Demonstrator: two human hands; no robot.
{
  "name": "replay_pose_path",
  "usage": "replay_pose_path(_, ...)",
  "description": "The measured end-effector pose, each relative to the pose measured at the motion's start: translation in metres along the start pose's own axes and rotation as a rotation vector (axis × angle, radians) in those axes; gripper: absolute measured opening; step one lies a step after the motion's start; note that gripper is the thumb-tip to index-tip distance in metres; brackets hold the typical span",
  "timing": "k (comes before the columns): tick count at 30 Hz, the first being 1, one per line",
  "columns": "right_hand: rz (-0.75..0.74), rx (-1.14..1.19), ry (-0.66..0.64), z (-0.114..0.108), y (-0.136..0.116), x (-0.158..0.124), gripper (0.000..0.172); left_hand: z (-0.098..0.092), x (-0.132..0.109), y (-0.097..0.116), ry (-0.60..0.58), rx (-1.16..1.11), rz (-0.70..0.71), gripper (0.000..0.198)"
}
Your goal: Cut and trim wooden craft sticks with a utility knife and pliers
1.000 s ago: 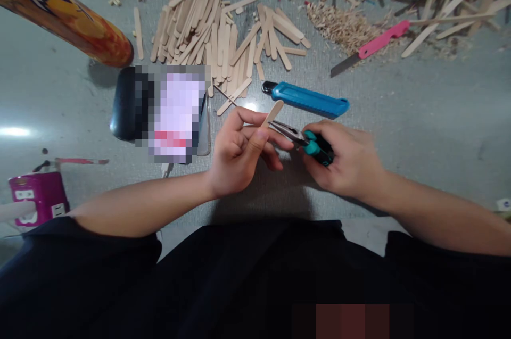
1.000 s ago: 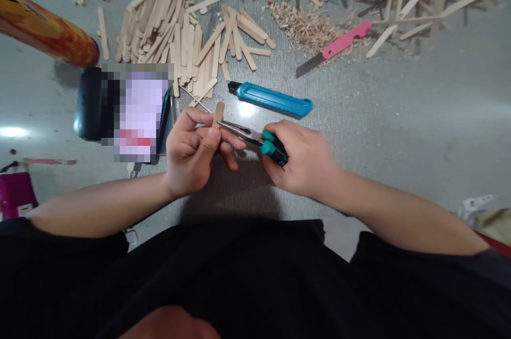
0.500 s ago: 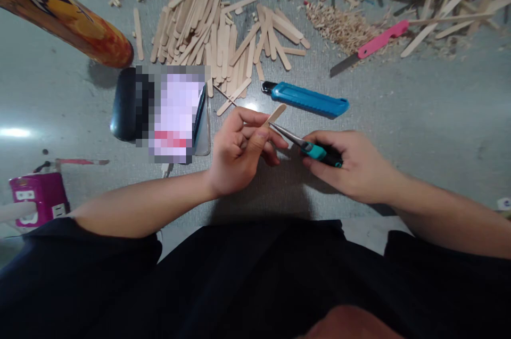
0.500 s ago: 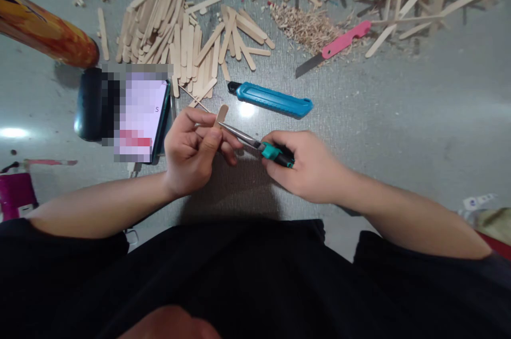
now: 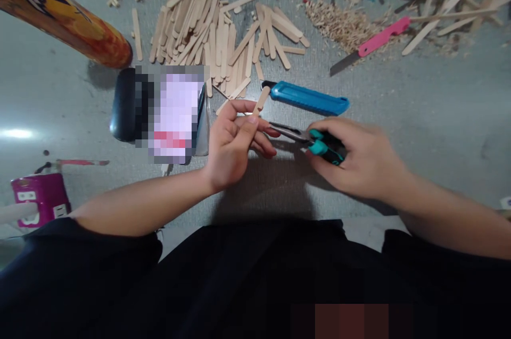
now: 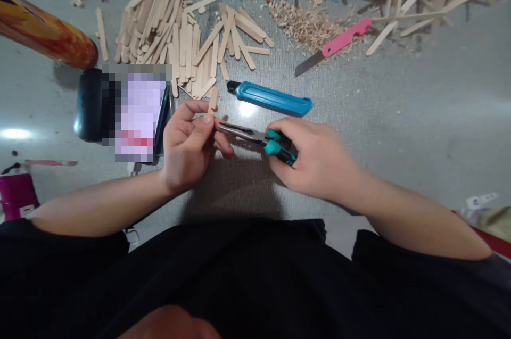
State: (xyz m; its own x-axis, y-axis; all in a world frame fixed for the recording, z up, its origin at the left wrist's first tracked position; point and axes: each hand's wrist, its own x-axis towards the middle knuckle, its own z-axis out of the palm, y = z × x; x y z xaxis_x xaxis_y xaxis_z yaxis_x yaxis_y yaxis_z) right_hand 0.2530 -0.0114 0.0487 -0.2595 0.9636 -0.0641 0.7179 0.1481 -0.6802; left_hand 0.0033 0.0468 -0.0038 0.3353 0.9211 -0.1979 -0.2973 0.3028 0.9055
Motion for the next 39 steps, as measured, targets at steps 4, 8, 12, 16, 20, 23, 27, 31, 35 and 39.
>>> replay_pose_path(4, -0.067, -0.119, 0.071, 0.007, 0.009, 0.002, 0.018, 0.0, -0.002, 0.002, -0.027, -0.065, -0.025, 0.048)
replay_pose_path(8, -0.091, -0.121, 0.098, 0.009, 0.011, 0.003, 0.019, 0.001, -0.005, 0.004, -0.074, -0.087, -0.055, 0.047)
replay_pose_path(12, -0.016, -0.099, 0.066, 0.007, 0.007, 0.003, 0.016, 0.003, -0.007, 0.005, -0.083, -0.07, -0.088, 0.049)
replay_pose_path(16, 0.03, -0.078, 0.025, 0.007, 0.004, 0.002, 0.016, 0.003, -0.007, 0.004, -0.082, -0.063, -0.085, 0.049)
replay_pose_path(20, -0.004, -0.129, 0.082, 0.011, 0.008, 0.001, 0.02, 0.003, -0.007, 0.004, -0.07, -0.049, -0.088, 0.049)
replay_pose_path(23, -0.059, -0.213, 0.165, 0.015, 0.011, 0.0, 0.026, 0.003, -0.007, 0.005, -0.041, -0.046, -0.107, 0.049)
replay_pose_path(27, -0.078, -0.315, 0.206, 0.015, 0.013, 0.001, 0.031, 0.004, -0.006, 0.007, -0.028, -0.054, -0.108, 0.048)
replay_pose_path(31, -0.059, -0.334, 0.174, 0.013, 0.012, 0.001, 0.033, 0.004, -0.006, 0.008, -0.022, -0.044, -0.105, 0.046)
replay_pose_path(35, -0.063, -0.344, 0.13, 0.011, 0.012, 0.001, 0.032, 0.004, -0.006, 0.007, -0.019, -0.045, -0.1, 0.046)
replay_pose_path(39, -0.07, -0.336, 0.157, 0.013, 0.015, 0.001, 0.032, 0.003, -0.005, 0.005, -0.001, -0.036, -0.102, 0.046)
